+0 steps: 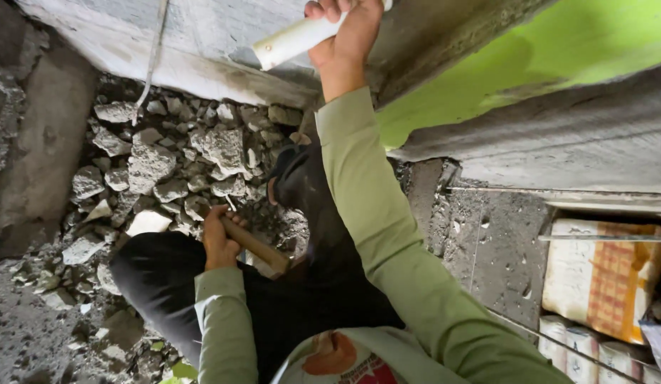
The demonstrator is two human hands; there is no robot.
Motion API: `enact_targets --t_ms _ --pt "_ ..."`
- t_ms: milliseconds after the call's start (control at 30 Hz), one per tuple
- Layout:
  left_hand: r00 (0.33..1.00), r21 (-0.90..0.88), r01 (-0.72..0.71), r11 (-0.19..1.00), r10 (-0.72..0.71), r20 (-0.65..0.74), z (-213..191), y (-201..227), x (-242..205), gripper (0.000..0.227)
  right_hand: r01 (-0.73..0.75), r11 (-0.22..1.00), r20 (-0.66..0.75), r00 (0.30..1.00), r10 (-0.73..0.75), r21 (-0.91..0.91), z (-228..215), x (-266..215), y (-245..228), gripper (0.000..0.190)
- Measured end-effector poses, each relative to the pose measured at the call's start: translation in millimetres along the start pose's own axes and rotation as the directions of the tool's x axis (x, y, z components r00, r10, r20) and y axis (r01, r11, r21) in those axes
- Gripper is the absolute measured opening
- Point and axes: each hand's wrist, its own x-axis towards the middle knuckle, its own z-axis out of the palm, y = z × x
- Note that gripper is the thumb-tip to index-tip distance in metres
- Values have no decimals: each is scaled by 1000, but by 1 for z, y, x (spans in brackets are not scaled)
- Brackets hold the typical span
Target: The person drives a PVC pipe into a concrete wall using a hammer.
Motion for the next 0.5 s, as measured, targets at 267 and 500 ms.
enact_targets --t_ms 267,500 --pt "1000 32 -14 999 14 4 -7 -8 19 10 -17 997 33 999 19 -70 -12 6 -5 28" --pt "1000 42 -7 999 8 -21 0 -8 21 9 88 935 16 996 -88 -345 25 -18 -1 24"
